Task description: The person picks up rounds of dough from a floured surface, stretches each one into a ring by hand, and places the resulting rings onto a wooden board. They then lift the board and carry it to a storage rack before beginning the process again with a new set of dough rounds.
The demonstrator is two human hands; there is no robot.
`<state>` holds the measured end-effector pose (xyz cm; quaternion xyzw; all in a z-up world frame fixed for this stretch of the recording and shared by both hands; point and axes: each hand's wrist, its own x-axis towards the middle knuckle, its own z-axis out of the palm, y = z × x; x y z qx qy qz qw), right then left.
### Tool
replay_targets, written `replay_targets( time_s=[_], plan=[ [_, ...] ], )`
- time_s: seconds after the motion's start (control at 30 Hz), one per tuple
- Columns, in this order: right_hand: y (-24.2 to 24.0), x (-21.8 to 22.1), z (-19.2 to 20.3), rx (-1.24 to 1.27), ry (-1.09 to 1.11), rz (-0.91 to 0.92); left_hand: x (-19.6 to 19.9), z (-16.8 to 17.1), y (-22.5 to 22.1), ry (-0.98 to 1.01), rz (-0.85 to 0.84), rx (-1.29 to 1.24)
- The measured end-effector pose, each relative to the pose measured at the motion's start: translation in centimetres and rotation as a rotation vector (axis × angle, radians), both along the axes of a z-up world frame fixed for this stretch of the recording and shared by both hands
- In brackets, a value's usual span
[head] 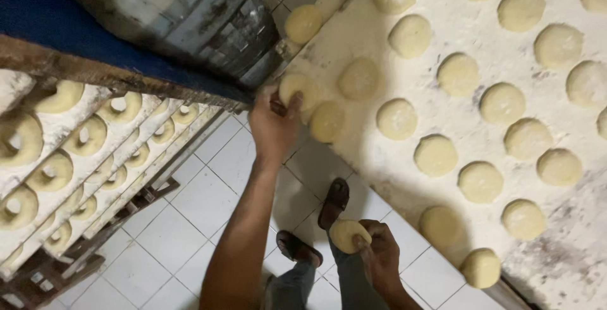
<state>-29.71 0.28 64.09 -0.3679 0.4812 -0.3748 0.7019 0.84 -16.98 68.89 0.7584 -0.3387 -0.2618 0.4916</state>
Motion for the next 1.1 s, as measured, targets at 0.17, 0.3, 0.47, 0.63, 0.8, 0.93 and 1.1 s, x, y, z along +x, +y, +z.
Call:
replay_targets(
  time_s=[0.17,0.3,0.47,0.63,0.8,0.93,1.1],
  plan=[
    [-7.1,-0.6,5.4,-0.136,0.007,0.018,0.4,0.0,0.0,-0.112,0.079,-0.114],
    [-11.9,-1.3,7.2,-0.200,-0.161,-0.084,2.6,-1.8,0.1,-0.077,0.104,-0.186],
    [-10.8,-1.5,7.7,-0.214,-0.017,-0.111,9.3,-5.5,-6.8,-0.047,-0.188,-0.185],
    [-6.9,-0.2,7.2,-0.015,0.107,-0.085,10.8,-4.7,-13.6,-0.294,-0.475,0.153],
    [-4.0,3.0,7.0,0.075,0.094,-0.172,8.6,-1.8,-13.9,-0.079,-0.376,-0.058],
    [-2.7,6.8,7.1,0.097,0.035,-0.323,7.6,0.1,-15.4,0.411,-0.371,-0.493],
    [-4.2,10.4,8.3,0.139,0.039,-0.356,6.1,2.4,-15.9,0.048,-0.649,-0.039]
  ],
)
